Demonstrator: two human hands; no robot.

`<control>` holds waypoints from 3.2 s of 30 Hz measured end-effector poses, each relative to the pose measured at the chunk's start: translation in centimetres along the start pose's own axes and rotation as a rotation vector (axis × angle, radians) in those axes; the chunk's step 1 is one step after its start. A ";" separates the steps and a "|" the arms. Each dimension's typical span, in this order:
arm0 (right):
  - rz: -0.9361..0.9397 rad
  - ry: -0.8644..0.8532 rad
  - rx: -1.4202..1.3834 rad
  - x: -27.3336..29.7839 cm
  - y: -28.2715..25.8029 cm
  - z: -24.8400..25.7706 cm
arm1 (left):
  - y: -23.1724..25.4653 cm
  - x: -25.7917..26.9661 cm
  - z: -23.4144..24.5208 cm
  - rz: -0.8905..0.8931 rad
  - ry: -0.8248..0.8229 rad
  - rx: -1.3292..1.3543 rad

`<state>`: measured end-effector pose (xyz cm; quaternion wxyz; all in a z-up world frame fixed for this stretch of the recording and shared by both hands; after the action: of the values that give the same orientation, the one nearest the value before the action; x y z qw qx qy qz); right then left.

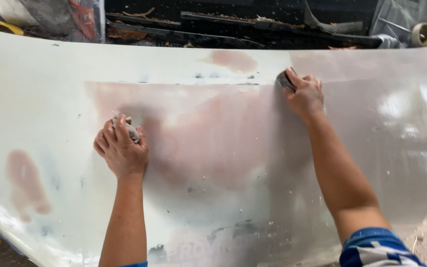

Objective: The person sands a white car bumper using a sanding block and a cloth. They repeatedly dip the sanding block into a bucket of water and wipe the surface with the cloth to clean off residue.

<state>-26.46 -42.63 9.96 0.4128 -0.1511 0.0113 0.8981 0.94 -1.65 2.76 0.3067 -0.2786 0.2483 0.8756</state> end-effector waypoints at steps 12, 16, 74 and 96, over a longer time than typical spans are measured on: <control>-0.083 -0.380 -0.202 0.2 -12.7 4.0 | -1.0 0.6 -0.7 0.025 -0.056 0.103; 0.394 0.056 -0.109 -2.1 -0.8 -0.4 | -0.3 0.1 -0.6 0.025 -0.075 0.004; 1.044 0.102 -0.284 -5.3 -27.1 -2.7 | 0.1 -0.6 1.4 0.095 0.015 0.184; 0.924 0.091 -0.311 -6.3 -28.4 -5.1 | 0.4 -0.6 1.0 0.115 -0.046 0.123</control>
<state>-0.13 -29.32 9.82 -0.0574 -0.2293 -0.0388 0.9709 0.75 -1.56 4.02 0.2781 -0.2243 0.3102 0.8810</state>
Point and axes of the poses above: each hand's wrist, its own x-axis away from the middle knuckle, its own z-axis out of the back of the hand, y = z × x, the point moved 2 cm from there along -x, towards the middle knuckle, and after that the axes turned 1 degree about -y, right-handed, at the moved point
